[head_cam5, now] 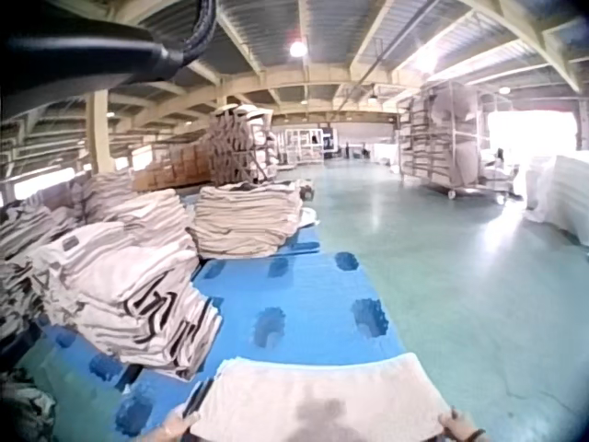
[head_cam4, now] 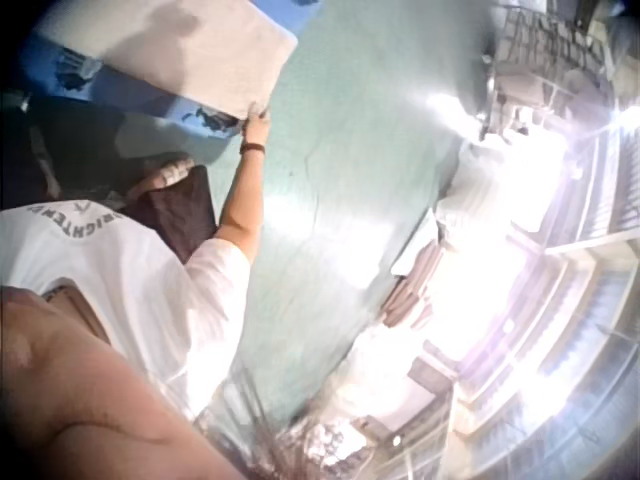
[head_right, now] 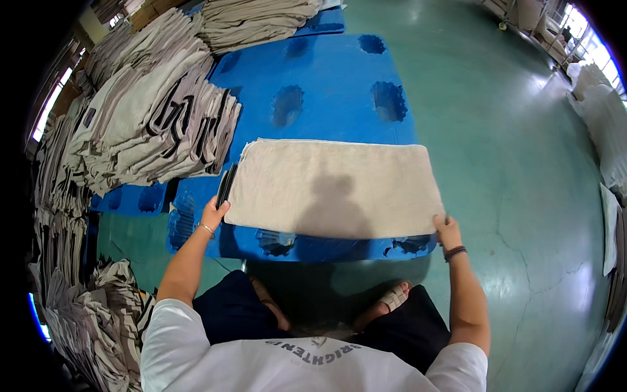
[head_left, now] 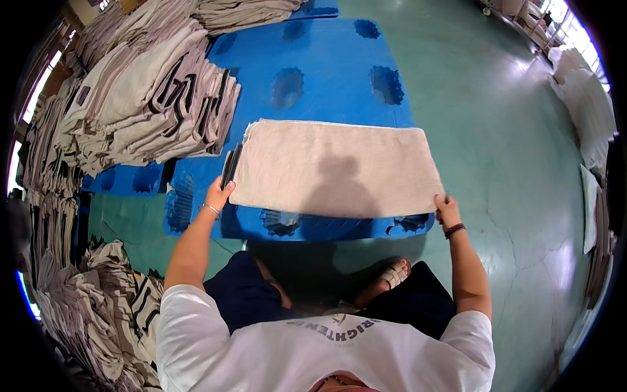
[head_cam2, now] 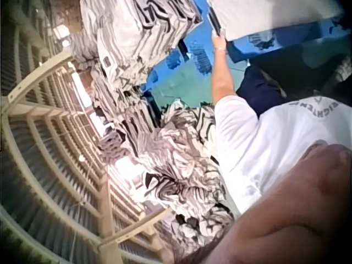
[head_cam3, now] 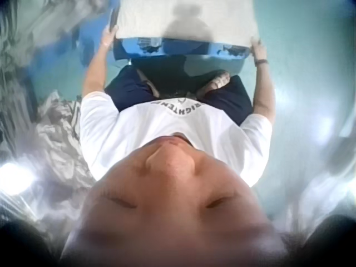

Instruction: The person folds fabric covers by hand on a pallet, zipping one closed and placing it on a stack.

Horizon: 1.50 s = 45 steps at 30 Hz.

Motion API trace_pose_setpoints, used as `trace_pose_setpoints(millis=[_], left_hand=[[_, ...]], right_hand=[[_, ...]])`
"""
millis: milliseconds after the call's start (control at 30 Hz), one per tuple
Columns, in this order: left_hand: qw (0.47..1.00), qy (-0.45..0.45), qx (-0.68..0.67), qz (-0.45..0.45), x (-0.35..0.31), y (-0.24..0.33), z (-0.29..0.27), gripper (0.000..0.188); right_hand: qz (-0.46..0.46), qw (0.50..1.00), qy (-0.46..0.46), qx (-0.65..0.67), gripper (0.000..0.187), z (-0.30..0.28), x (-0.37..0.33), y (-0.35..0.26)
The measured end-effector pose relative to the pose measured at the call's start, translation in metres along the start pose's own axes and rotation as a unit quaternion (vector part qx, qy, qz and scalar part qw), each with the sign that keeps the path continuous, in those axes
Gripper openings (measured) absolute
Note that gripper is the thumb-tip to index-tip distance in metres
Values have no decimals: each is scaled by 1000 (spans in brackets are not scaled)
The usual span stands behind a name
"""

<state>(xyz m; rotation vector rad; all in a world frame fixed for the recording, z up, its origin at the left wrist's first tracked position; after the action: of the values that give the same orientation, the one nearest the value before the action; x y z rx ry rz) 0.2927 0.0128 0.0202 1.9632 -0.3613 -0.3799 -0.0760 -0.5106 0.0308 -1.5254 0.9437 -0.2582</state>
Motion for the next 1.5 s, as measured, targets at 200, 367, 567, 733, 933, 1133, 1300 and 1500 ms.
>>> trace_pose_setpoints(millis=[200, 367, 567, 733, 933, 1133, 1300, 1500], left_hand=[[940, 21, 315, -129, -23, -88, -5, 45], [958, 18, 3, -287, -37, -81, -5, 70], [941, -12, -101, -321, -39, -25, 27, 70], [897, -11, -177, -405, -43, -53, 35, 49], [879, -81, -269, -386, -45, -60, 34, 31], [846, -109, -346, -390, -56, -65, 40, 34], [871, -59, -283, -397, -60, -76, 37, 46], [827, -106, -326, -446, -61, -77, 43, 40]], right_hand=[[138, 975, 2, -174, 34, -17, -7, 99], [187, 974, 27, -126, 37, -24, -7, 103], [-178, 934, 181, -250, 19, -37, 27, 15], [-18, 974, -225, -14, 32, 157, -15, -53], [26, 900, -435, -14, 42, 303, -76, -38], [6, 922, -386, -29, 42, 327, -49, 17], [34, 918, -394, -30, 43, 328, -50, 16], [121, 897, -421, -52, 50, 328, -52, 11]])
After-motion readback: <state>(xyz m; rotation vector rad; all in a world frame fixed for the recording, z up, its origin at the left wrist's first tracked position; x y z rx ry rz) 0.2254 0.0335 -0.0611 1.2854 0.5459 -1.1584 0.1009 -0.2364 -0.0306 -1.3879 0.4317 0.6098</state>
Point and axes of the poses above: each hand's wrist, its own x-axis towards the middle knuckle, its own z-axis out of the palm, y = z × x, the point moved 10 cm from there along x, towards the middle knuckle, and after that the axes turned 6 degrees about -x, right-handed, at the moved point
